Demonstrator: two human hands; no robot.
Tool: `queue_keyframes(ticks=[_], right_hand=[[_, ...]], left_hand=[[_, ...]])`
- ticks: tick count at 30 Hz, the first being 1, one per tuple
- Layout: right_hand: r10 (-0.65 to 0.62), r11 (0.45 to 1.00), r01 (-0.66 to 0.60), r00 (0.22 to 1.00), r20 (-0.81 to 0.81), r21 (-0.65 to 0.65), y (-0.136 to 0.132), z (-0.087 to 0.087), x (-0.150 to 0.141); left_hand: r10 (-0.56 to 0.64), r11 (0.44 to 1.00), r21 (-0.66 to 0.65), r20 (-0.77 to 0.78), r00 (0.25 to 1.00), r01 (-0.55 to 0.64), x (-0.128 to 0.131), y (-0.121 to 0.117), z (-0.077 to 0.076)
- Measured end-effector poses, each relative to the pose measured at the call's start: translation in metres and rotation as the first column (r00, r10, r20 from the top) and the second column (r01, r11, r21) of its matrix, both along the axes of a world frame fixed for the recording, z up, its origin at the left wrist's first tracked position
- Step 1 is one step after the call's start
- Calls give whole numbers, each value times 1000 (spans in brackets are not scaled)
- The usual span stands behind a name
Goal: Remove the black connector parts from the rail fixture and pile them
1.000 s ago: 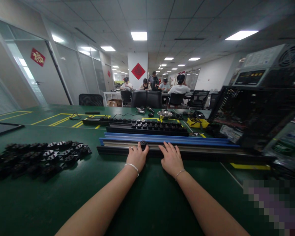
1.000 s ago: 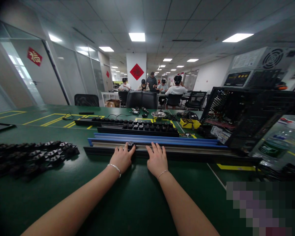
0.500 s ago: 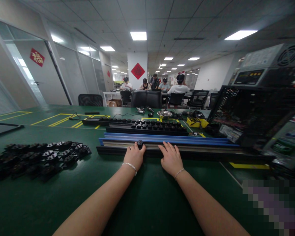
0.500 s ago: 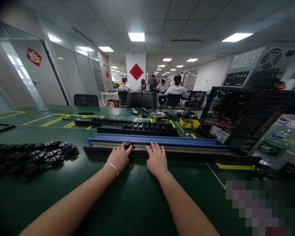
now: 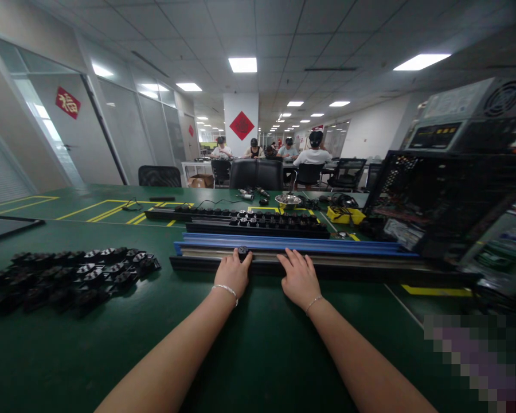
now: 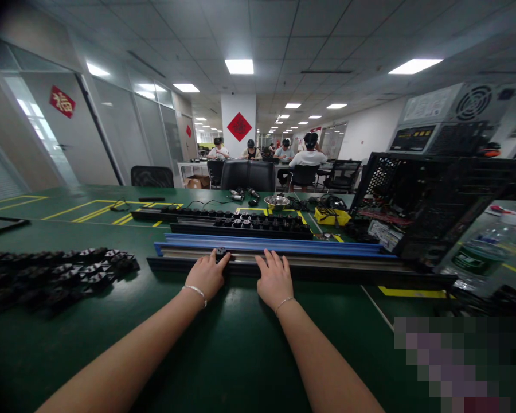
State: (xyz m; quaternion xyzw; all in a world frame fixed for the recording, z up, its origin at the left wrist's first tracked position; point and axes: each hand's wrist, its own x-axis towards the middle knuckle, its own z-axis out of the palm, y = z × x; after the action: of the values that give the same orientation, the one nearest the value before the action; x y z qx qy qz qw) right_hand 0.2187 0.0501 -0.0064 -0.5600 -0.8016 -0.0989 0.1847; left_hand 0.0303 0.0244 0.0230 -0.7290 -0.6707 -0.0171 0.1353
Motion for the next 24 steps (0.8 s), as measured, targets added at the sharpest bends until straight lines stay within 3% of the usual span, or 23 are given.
queue_keyframes(ticks=[13, 24], right_hand=[[3, 1000, -3, 1000, -11, -4, 0, 1, -1], [3, 1000, -3, 1000, -3, 7, 0, 1, 0]], left_hand=[[74, 997, 6, 3, 997, -74, -38, -5, 0], [98, 995, -1, 23, 995, -98, -40, -7, 0]])
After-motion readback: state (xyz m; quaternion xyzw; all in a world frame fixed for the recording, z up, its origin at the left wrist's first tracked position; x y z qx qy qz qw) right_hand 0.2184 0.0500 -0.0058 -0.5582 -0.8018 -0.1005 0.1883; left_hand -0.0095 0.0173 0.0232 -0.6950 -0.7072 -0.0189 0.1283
